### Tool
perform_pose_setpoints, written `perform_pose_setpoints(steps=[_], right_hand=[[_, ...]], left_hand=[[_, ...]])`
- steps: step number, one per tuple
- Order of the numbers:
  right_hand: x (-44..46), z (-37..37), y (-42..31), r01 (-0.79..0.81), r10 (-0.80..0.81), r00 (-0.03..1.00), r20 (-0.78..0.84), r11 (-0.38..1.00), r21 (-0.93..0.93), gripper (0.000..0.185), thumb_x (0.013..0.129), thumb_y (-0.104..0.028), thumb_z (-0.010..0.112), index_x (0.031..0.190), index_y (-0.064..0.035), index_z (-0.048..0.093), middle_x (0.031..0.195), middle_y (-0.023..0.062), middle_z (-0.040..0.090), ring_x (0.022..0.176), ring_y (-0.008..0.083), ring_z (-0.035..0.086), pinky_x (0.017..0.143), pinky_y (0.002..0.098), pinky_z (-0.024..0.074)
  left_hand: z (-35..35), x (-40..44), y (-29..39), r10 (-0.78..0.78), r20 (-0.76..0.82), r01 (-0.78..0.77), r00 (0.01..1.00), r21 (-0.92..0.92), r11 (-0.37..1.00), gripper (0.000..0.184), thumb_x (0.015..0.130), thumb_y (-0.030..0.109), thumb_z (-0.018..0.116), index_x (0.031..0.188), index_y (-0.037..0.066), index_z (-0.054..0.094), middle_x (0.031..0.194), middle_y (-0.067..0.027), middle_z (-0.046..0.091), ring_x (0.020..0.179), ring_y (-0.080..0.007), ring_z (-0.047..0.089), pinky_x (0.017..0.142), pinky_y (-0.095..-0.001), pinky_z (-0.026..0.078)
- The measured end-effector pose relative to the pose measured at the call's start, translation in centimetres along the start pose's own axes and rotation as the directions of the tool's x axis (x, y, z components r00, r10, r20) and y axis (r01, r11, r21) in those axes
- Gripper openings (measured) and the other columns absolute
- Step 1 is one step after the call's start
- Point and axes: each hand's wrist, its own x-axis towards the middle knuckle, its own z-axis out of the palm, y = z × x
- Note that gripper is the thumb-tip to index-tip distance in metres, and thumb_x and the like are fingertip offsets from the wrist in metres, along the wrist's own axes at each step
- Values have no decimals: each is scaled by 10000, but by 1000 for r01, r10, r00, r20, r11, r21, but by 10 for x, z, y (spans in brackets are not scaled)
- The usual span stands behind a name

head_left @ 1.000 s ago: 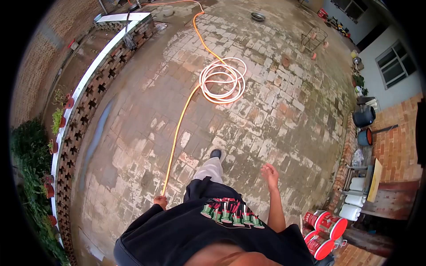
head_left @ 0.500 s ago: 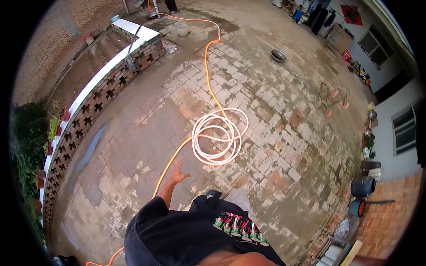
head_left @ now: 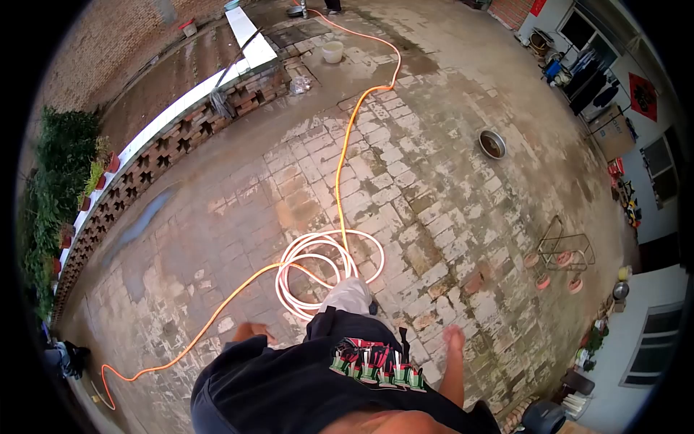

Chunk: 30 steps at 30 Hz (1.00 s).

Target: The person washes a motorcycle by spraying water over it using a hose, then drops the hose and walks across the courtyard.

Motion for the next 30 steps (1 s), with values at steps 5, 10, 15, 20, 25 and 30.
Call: perform_pose_setpoints(steps=[5,10,15,20,25,30], right_hand=[[132,130,-372,366,-339,915,219,925,-97,331,1034,-251,510,1303,-71,581,1207,90,663,1035,202,670,860,356,529],[287,212,-483,289,-165,917,363,902,-322,325,1024,-237,529,1292,-59,580,1181,98,672,1051,209,664,865,359,535],[446,207,-470,-227,386,905,177,793,-566,309,997,-192,559,1271,-52,590,1136,104,682,1002,242,682,801,382,560],[523,249,-540,-220,586,793,168,533,-817,294,1013,-206,507,1248,-65,614,1122,139,700,995,258,690,813,410,574],[699,344,-640,-83,504,784,362,662,-745,291,1010,-206,527,1252,-71,617,993,114,684,885,205,678,780,354,560],[921,511,-824,-247,408,887,216,814,-526,320,996,-151,482,1282,-59,590,1183,152,656,1049,255,659,898,393,530]], left_hand=[[142,-36,-100,-282,-57,285,958,46,957,625,967,395,580,1454,84,344,1452,-137,418,1287,-317,488,1072,-454,420],[321,19,-102,-419,-103,418,902,-32,908,513,970,311,602,1386,64,430,1376,-106,490,1237,-269,529,1045,-410,441],[582,115,29,-168,33,168,985,-11,986,404,974,227,624,1318,44,516,1301,-75,562,1187,-221,570,1018,-366,463],[906,148,352,378,392,-447,839,99,889,220,967,103,636,1173,27,631,1248,-79,640,1175,-205,595,1043,-343,441],[1112,200,501,600,334,-660,727,98,745,247,1033,149,529,1004,-26,699,1016,-106,697,892,-139,620,826,-289,488],[1157,362,353,285,85,-298,955,300,906,283,958,86,604,1224,-3,646,863,-15,649,764,-79,565,650,-277,487]])
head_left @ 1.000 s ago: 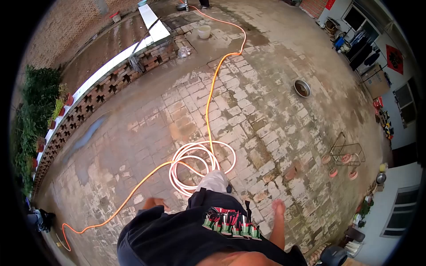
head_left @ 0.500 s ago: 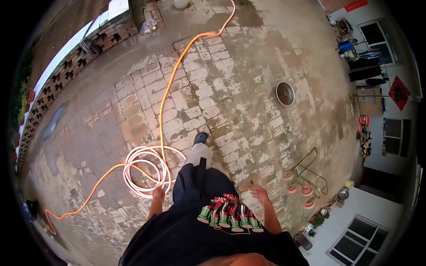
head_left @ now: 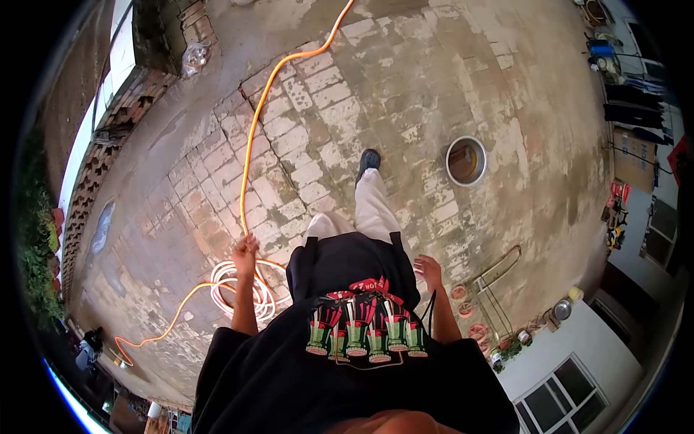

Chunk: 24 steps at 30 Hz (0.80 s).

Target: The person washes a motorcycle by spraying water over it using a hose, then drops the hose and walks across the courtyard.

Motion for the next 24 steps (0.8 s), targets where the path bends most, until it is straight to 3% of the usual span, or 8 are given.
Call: perform_pose_setpoints(steps=[2,5,13,15,17,19,21,24], right_hand=[[34,-11,-124,63,-61,997,-44,997,35,349,1002,-171,451,1310,-39,550,1206,150,648,1071,274,657,922,403,525],[71,-18,-287,163,-155,985,-74,980,111,351,1002,-183,485,1313,-34,551,1231,157,645,1073,271,660,919,411,530],[234,44,-607,81,-81,996,-46,997,3,343,999,-192,508,1299,-36,564,1204,145,662,1040,251,673,871,392,552],[267,78,-669,62,-61,992,-110,998,1,352,989,-201,523,1298,-35,561,1169,139,676,998,245,684,847,389,559],[300,108,-722,-25,32,998,-62,994,109,363,979,-208,542,1292,-24,555,1123,134,686,958,244,690,810,383,564],[334,146,-777,-80,79,994,75,997,15,304,971,-224,580,1237,-77,589,1090,127,685,932,238,685,760,372,564],[359,180,-845,-65,77,989,129,994,-92,289,986,-195,533,1241,-71,592,1078,134,684,915,273,697,745,407,574],[388,237,-981,-71,77,994,74,994,-78,282,995,-179,526,1245,-68,590,1084,138,684,898,267,701,747,412,575]], left_hand=[[12,-38,-44,-361,-10,359,933,139,923,453,910,30,602,1359,29,547,919,-43,636,753,-136,568,609,-315,506],[62,-84,8,-746,-67,743,662,-66,666,433,924,68,591,1352,41,534,976,-62,639,801,-176,592,653,-342,522],[211,98,175,-941,58,879,334,-379,288,389,962,171,560,1333,72,500,1128,-112,648,930,-282,655,769,-414,562],[248,218,232,-909,77,862,409,-361,357,381,971,197,552,1329,79,492,1166,-124,651,962,-309,671,799,-432,572],[289,364,305,-738,53,737,673,-137,662,383,953,161,601,1310,58,512,1168,-138,651,953,-265,682,776,-394,580],[323,525,429,-210,69,196,975,165,967,470,955,170,619,1380,18,490,1204,-110,640,1075,-220,629,922,-348,509],[379,625,695,138,33,-138,990,1,990,445,1007,113,551,1431,18,453,1367,-123,568,1173,-203,593,964,-332,482],[408,709,935,257,9,-255,966,-89,963,433,1012,106,543,1428,18,461,1348,-138,586,1182,-215,596,984,-340,472]])
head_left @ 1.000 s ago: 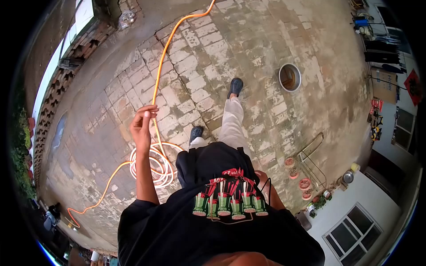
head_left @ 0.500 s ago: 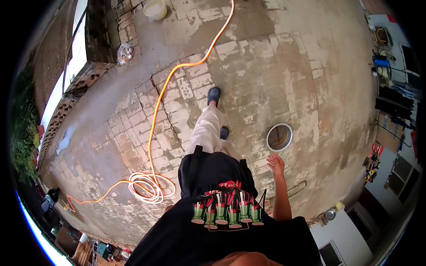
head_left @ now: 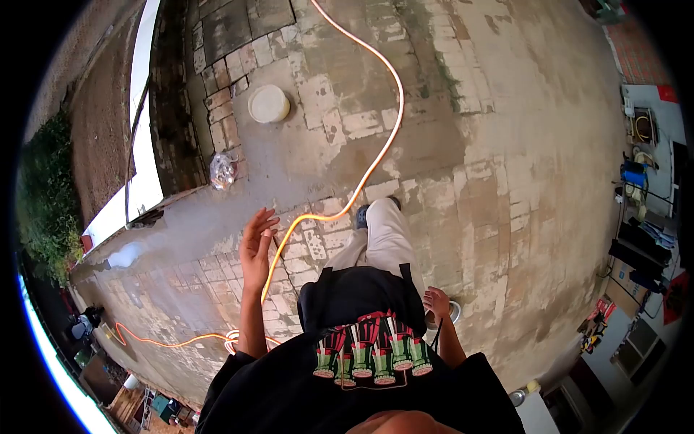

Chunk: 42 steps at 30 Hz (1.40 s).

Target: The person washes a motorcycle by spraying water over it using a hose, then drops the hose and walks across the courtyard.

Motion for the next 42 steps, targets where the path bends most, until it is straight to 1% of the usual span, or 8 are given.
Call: perform_pose_setpoints(steps=[5,9,14,18,25,35,37,42], right_hand=[[97,53,-180,78,-76,997,-35,996,52,277,985,-194,548,1226,-71,605,1048,145,691,868,269,699,739,417,571],[227,97,-336,-196,105,965,240,898,394,241,929,-171,609,1122,-32,649,922,145,693,782,306,691,688,443,575],[262,244,-675,230,-231,973,-4,967,-106,265,969,-136,533,1204,-48,619,1015,126,690,907,245,689,760,373,575],[232,374,-973,428,-414,897,156,901,-68,323,1005,-178,519,1282,-26,587,1172,133,665,1023,225,665,836,367,557],[281,570,-1308,630,-543,770,335,731,-262,303,1021,-152,494,1283,-31,586,1168,117,670,1014,199,664,856,330,537],[444,608,-1462,305,-277,952,130,827,-472,297,974,-146,528,1245,-44,597,1114,131,678,962,264,685,807,425,567],[449,621,-1514,89,-110,990,-84,971,-224,262,974,-166,528,1190,-47,616,1068,129,674,930,282,681,807,459,557],[542,664,-1662,-26,25,996,90,1000,13,268,916,-261,583,1091,-74,661,933,87,667,802,275,658,704,424,498]], left_hand=[[23,189,61,13,41,-13,999,12,1000,421,987,48,563,1400,5,492,1301,-147,616,1136,-220,623,977,-351,482],[-6,285,-112,-260,-165,265,951,9,964,494,947,155,671,1387,12,499,1260,-121,630,1113,-210,623,941,-328,498],[8,267,-139,-894,-208,800,397,-399,448,408,937,157,645,1305,19,536,1178,-136,648,1064,-229,636,868,-349,524],[43,362,-66,-945,-84,791,316,-526,312,379,942,175,613,1282,25,537,1169,-148,647,1061,-269,647,870,-380,535],[94,728,2,-905,-93,746,416,-534,398,395,959,189,559,1320,39,501,1196,-150,638,1053,-315,672,871,-422,552],[83,1378,316,-250,-154,213,956,-226,951,468,980,120,586,1428,49,467,1316,-102,598,1090,-212,653,876,-317,525],[78,1466,411,-194,-184,169,964,-145,975,436,990,128,563,1416,71,489,1327,-85,601,1129,-209,630,909,-333,509],[66,1619,436,-234,-321,181,917,-188,965,445,971,99,576,1403,38,487,1315,-116,608,1086,-213,653,878,-313,514]])
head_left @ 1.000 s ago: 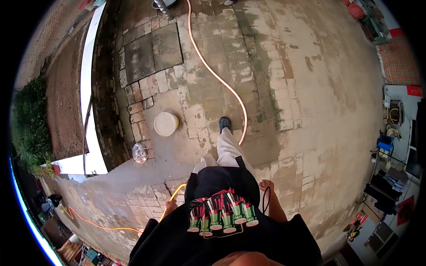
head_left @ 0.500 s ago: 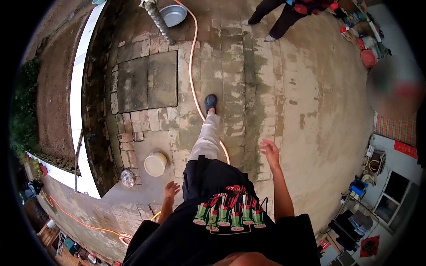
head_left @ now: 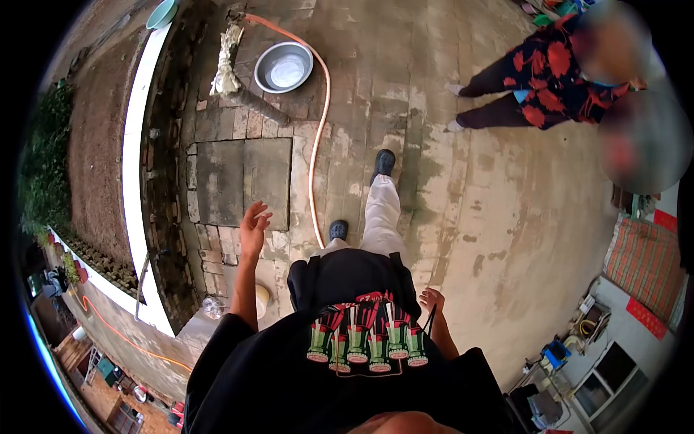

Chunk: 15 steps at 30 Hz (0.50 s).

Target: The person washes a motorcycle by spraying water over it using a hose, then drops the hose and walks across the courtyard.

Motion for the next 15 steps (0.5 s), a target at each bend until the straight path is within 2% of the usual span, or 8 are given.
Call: perform_pose_setpoints(steps=[1,2,4,5,6,9,11,15], right_hand=[[38,4,-40,-25,24,996,84,1000,4,302,911,-300,568,1086,-72,661,923,84,662,779,275,643,703,429,483],[111,-20,-74,-297,110,838,535,914,277,308,912,-308,559,1077,-70,662,903,79,656,752,265,623,651,410,467],[110,59,-202,-83,8,940,341,975,206,243,910,-216,580,1081,-62,661,902,80,664,759,236,637,629,379,494],[105,127,-264,213,-223,975,-6,942,-260,194,938,-130,566,1092,-57,658,917,91,679,800,220,668,623,344,531],[118,170,-323,280,-293,956,-3,916,-285,256,916,-82,560,1151,-57,660,920,107,691,799,227,698,716,332,572],[146,305,-497,456,-451,881,142,732,-507,239,998,-150,533,1178,-28,631,952,81,693,856,212,698,753,358,578],[208,436,-637,680,-489,733,473,509,-527,241,996,-153,569,1196,-31,626,1041,70,697,911,175,684,724,305,550],[175,701,-755,801,-433,597,675,282,-528,293,1004,-158,549,1248,-7,606,1108,98,696,903,143,667,713,281,530]], left_hand=[[12,21,4,2,-20,-2,1000,-6,1000,445,971,99,576,1403,38,487,1315,-116,608,1086,-213,653,878,-313,514],[26,40,11,-34,-81,38,996,40,998,437,976,109,577,1400,47,492,1302,-113,613,1078,-213,656,879,-316,519],[49,62,4,-106,-193,117,975,46,992,438,978,112,580,1401,44,486,1282,-123,617,1055,-225,669,858,-320,538],[63,84,3,-160,-228,176,960,50,983,445,984,124,585,1407,39,477,1280,-122,615,1054,-237,672,845,-328,545],[82,106,22,-186,-230,186,955,-21,982,444,986,134,591,1405,40,480,1278,-123,615,1059,-241,670,848,-334,546],[139,156,112,-250,-304,212,919,-154,965,454,968,105,602,1397,15,482,1269,-150,616,1045,-220,665,858,-334,553],[166,224,168,-17,-365,21,931,6,1000,420,977,112,597,1372,5,506,1274,-137,619,1047,-217,664,863,-328,553],[175,354,239,-17,-448,-65,894,-167,984,377,988,110,585,1344,0,526,1255,-123,634,1069,-220,662,869,-329,552]])
